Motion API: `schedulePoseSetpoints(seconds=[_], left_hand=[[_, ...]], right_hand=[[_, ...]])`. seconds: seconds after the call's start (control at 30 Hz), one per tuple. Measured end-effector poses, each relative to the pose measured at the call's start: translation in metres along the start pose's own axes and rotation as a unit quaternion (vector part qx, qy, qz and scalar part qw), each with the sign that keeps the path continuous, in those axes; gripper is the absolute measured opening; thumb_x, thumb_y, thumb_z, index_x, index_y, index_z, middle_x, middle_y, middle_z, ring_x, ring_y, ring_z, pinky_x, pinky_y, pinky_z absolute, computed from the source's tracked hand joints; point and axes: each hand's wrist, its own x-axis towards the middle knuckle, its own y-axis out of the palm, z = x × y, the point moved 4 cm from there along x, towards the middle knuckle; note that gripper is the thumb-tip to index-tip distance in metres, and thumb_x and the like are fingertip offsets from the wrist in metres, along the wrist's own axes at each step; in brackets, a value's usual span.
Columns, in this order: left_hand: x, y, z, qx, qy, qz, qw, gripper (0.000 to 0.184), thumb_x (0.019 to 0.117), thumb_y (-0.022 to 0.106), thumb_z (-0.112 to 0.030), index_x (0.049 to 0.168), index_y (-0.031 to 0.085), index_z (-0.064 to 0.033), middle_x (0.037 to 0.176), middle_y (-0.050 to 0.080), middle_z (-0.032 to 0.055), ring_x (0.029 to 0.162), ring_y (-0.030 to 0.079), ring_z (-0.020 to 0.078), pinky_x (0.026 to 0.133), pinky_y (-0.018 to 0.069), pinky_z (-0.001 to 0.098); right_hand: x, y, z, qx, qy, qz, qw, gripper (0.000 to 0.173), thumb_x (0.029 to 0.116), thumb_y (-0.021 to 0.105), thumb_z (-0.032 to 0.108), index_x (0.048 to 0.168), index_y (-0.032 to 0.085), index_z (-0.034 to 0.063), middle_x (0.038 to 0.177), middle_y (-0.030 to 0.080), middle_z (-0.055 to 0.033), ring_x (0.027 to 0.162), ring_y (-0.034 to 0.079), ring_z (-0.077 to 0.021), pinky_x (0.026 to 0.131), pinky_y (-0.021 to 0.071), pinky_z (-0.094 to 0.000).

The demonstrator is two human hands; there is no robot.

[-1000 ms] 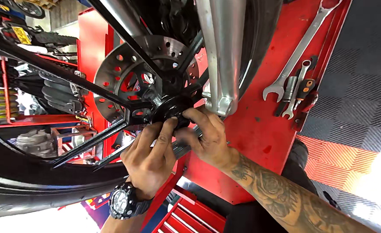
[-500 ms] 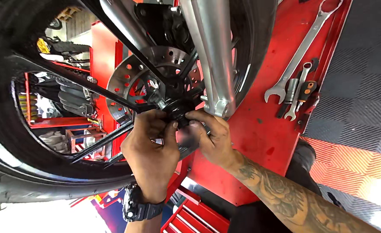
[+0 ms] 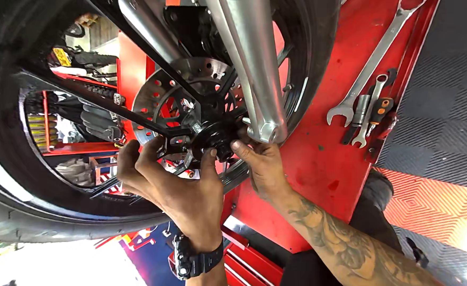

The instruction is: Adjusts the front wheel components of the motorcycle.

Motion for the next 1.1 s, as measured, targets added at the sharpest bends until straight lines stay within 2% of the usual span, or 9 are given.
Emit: schedulePoseSetpoints(seconds=[0.07, 0.13, 0.2, 0.4, 0.57, 0.8, 0.97, 1.1], left_hand=[[0.003, 0.001, 0.003, -0.016, -0.014, 0.031, 0.999, 0.085, 0.0775, 0.085, -0.041, 0.143, 0.046, -0.0037, 0.154, 0.042, 0.018, 0.143, 0.039, 0.0323, 0.115, 0.0359, 0.0488], [0.005, 0.001, 0.002, -0.021, -0.034, 0.07, 0.997, 0.088, 0.0791, 0.085, -0.039, 0.147, 0.042, -0.0041, 0.148, 0.046, 0.0165, 0.137, 0.045, 0.0295, 0.11, 0.0414, 0.0464], [0.01, 0.002, 0.0, -0.021, -0.047, 0.109, 0.993, 0.09, 0.0793, 0.084, -0.037, 0.151, 0.038, -0.0074, 0.143, 0.048, 0.0153, 0.129, 0.05, 0.0277, 0.104, 0.046, 0.0448], [0.02, 0.004, 0.003, -0.04, -0.025, 0.167, 0.985, 0.088, 0.0792, 0.083, -0.035, 0.151, 0.036, -0.013, 0.141, 0.051, 0.0108, 0.128, 0.05, 0.0276, 0.101, 0.0463, 0.0461], [0.02, 0.004, 0.005, -0.05, -0.024, 0.175, 0.983, 0.087, 0.0801, 0.082, -0.034, 0.15, 0.035, -0.0142, 0.139, 0.051, 0.0084, 0.125, 0.052, 0.0234, 0.098, 0.0492, 0.0426], [0.019, 0.006, 0.007, -0.055, -0.018, 0.169, 0.984, 0.085, 0.0798, 0.081, -0.033, 0.149, 0.036, -0.0132, 0.139, 0.052, 0.0083, 0.124, 0.053, 0.0231, 0.097, 0.0495, 0.0426], [0.023, 0.006, 0.011, -0.067, 0.0, 0.184, 0.981, 0.086, 0.0819, 0.081, -0.038, 0.15, 0.036, -0.0124, 0.138, 0.052, 0.0091, 0.125, 0.053, 0.0219, 0.101, 0.0495, 0.0412], [0.024, 0.006, 0.016, -0.054, 0.012, 0.196, 0.979, 0.088, 0.0843, 0.08, -0.042, 0.153, 0.033, -0.013, 0.142, 0.05, 0.0117, 0.128, 0.053, 0.0239, 0.103, 0.0493, 0.0427]], right_hand=[[0.002, 0.005, -0.002, 0.032, 0.05, -0.032, 0.998, 0.037, 0.0859, 0.077, -0.001, 0.119, 0.062, 0.0008, 0.109, 0.067, -0.0132, 0.102, 0.067, -0.0204, 0.093, 0.0581, -0.0389], [0.002, 0.008, -0.001, 0.049, 0.093, -0.043, 0.994, 0.043, 0.0855, 0.079, 0.0, 0.125, 0.061, 0.0009, 0.115, 0.066, -0.0167, 0.105, 0.068, -0.0263, 0.093, 0.0597, -0.0458], [0.002, 0.01, 0.002, 0.042, 0.116, -0.044, 0.991, 0.046, 0.0862, 0.078, 0.001, 0.129, 0.059, 0.0019, 0.12, 0.066, -0.0169, 0.108, 0.068, -0.027, 0.095, 0.059, -0.046], [0.004, 0.014, 0.003, 0.035, 0.114, -0.014, 0.993, 0.028, 0.0908, 0.072, 0.0, 0.118, 0.065, -0.0016, 0.113, 0.069, -0.0148, 0.106, 0.068, -0.0214, 0.097, 0.0566, -0.0404], [0.003, 0.021, 0.005, -0.023, 0.103, 0.024, 0.994, 0.037, 0.0911, 0.074, 0.005, 0.127, 0.062, 0.0016, 0.122, 0.068, -0.0136, 0.116, 0.065, -0.0215, 0.103, 0.0539, -0.0399], [0.001, 0.022, 0.005, 0.023, 0.13, -0.008, 0.991, 0.044, 0.0892, 0.074, 0.002, 0.13, 0.06, 0.0041, 0.123, 0.067, -0.0118, 0.114, 0.065, -0.0199, 0.101, 0.0537, -0.0378], [0.005, 0.011, 0.001, 0.049, 0.127, 0.021, 0.99, 0.043, 0.0906, 0.074, 0.002, 0.131, 0.059, 0.0016, 0.123, 0.066, -0.0129, 0.116, 0.064, -0.0212, 0.104, 0.053, -0.0404], [0.007, -0.009, -0.013, 0.075, 0.12, 0.054, 0.988, 0.043, 0.0949, 0.067, 0.0, 0.136, 0.056, 0.0003, 0.126, 0.065, -0.0115, 0.116, 0.064, -0.0191, 0.106, 0.0511, -0.0394]])
